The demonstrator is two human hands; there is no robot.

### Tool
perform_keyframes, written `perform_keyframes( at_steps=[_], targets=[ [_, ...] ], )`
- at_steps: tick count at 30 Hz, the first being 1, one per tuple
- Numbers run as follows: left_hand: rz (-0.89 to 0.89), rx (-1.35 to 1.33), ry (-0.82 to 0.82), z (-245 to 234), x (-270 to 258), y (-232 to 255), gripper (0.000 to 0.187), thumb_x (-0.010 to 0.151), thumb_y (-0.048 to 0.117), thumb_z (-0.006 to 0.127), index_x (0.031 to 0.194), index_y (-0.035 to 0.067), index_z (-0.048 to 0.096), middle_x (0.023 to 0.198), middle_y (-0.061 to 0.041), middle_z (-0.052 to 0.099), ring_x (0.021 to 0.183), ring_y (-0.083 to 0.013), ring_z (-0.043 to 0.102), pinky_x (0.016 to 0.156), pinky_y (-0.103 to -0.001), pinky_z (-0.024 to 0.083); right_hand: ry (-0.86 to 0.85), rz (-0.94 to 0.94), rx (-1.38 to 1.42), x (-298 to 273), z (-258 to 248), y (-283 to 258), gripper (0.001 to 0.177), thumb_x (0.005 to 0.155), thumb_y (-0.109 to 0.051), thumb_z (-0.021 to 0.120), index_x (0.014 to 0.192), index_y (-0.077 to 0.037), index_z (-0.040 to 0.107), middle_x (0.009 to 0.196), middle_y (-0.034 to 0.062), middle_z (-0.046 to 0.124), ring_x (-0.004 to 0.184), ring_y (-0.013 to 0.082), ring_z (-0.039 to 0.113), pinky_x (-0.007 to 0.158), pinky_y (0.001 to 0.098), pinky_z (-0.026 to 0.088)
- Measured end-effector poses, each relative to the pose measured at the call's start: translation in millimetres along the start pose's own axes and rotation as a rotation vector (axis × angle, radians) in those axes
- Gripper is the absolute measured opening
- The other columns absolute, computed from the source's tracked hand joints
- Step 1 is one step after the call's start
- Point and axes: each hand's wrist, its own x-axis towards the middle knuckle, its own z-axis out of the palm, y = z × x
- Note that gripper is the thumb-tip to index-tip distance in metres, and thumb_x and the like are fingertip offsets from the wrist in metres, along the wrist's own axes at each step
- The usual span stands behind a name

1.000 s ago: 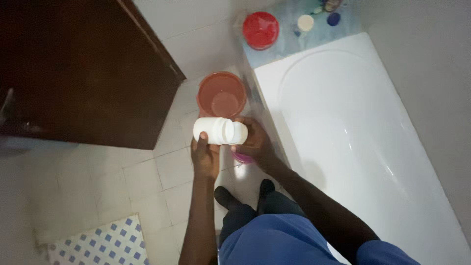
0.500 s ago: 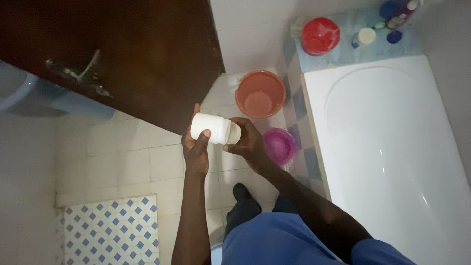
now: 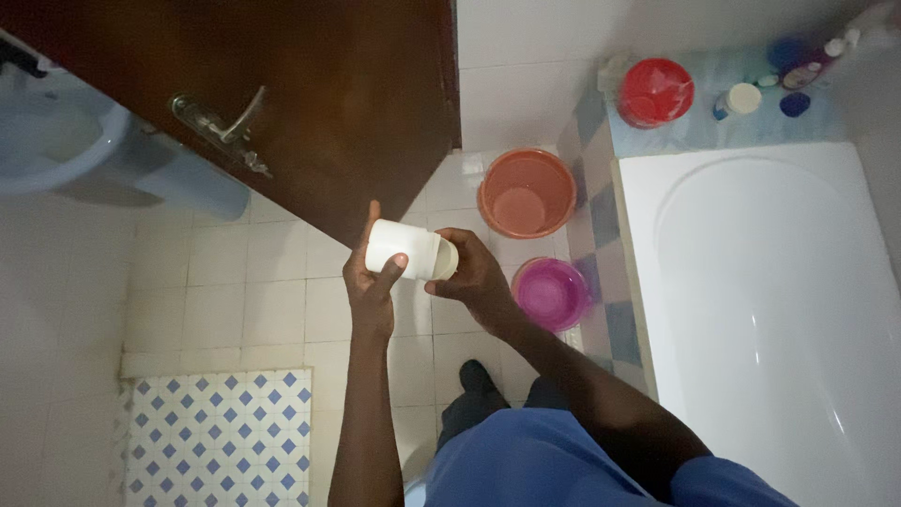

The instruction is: The person pours powder into two small containers by hand and then pours water from one container into another in a bathroom.

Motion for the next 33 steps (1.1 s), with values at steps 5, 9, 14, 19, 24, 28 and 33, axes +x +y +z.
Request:
perform_keyframes(
  at_steps=[5, 9, 14, 19, 24, 28, 33],
  targets=[
    [-0.001, 0.017, 0.027, -20.9, -2.4, 5.9, 0.098, 0.076, 0.043, 0.08, 0.156, -0.001, 0.043, 0.126, -0.018, 0.068, 0.124, -0.0277, 0.065, 0.115, -0.048, 0.049, -0.039, 0.001, 0.046, 7.7, 16.9, 7.0, 0.076, 0.079, -0.013, 0.084, 0.143, -0.003, 0.043, 0.131, 0.0132, 0.056, 0.125, 0.0237, 0.057, 0.108, 0.0415, 0.052],
    [0.019, 0.02, 0.054, -38.9, -5.0, 5.2, 0.099, 0.076, 0.045, 0.079, 0.156, -0.001, 0.043, 0.12, -0.018, 0.068, 0.121, -0.0273, 0.066, 0.111, -0.048, 0.052, -0.078, -0.002, 0.085, 10.6, 31.2, 11.9, 0.077, 0.079, -0.012, 0.085, 0.142, -0.001, 0.043, 0.133, 0.0123, 0.054, 0.126, 0.0224, 0.055, 0.108, 0.041, 0.051],
    [0.05, -0.018, 0.101, -57.3, -12.2, 2.5, 0.099, 0.08, 0.047, 0.077, 0.157, -0.002, 0.04, 0.129, -0.015, 0.065, 0.128, -0.028, 0.061, 0.114, -0.046, 0.047, -0.095, 0.04, 0.039, 13.3, 47.7, 13.9, 0.077, 0.079, -0.014, 0.085, 0.143, -0.004, 0.043, 0.132, 0.011, 0.055, 0.124, 0.0213, 0.056, 0.108, 0.0387, 0.052],
    [0.023, -0.328, 0.142, -76.4, -23.4, -3.8, 0.102, 0.087, 0.051, 0.077, 0.16, -0.004, 0.03, 0.137, -0.018, 0.058, 0.136, -0.0275, 0.056, 0.118, -0.043, 0.046, -0.121, 0.037, 0.086, 16.9, 66.0, 14.3, 0.077, 0.079, -0.014, 0.085, 0.143, -0.003, 0.043, 0.131, 0.0103, 0.055, 0.123, 0.0206, 0.056, 0.107, 0.0388, 0.052],
    [0.041, -0.661, 0.182, -92.3, -37.4, -21.2, 0.075, 0.097, 0.056, 0.06, 0.153, 0.009, 0.042, 0.132, -0.013, 0.058, 0.124, -0.0242, 0.059, 0.1, -0.04, 0.053, -0.155, 0.056, 0.071, 28.8, 83.4, 12.2, 0.075, 0.081, -0.019, 0.082, 0.143, -0.004, 0.044, 0.134, 0.01, 0.058, 0.127, 0.0203, 0.057, 0.113, 0.0371, 0.05],
    [-0.034, -0.897, 0.272, -102.8, -51.0, -28.1, 0.06, 0.104, 0.052, 0.051, 0.145, 0.008, 0.049, 0.134, -0.008, 0.059, 0.125, -0.0206, 0.058, 0.106, -0.037, 0.052, -0.173, -0.008, -0.005, 40.0, 98.0, 9.4, 0.072, 0.084, -0.022, 0.082, 0.144, 0.001, 0.048, 0.137, 0.0141, 0.061, 0.127, 0.0225, 0.059, 0.114, 0.0394, 0.048],
    [-0.106, -0.931, 0.381, -113.2, -51.5, -32.8, 0.057, 0.104, 0.047, 0.052, 0.142, 0.005, 0.051, 0.13, -0.011, 0.062, 0.119, -0.0243, 0.06, 0.1, -0.039, 0.054, -0.394, -0.162, -0.174, 66.1, 110.3, 15.2, 0.079, 0.089, -0.029, 0.082, 0.152, -0.002, 0.041, 0.153, 0.0143, 0.054, 0.143, 0.0228, 0.052, 0.125, 0.0403, 0.042]
  ],
)
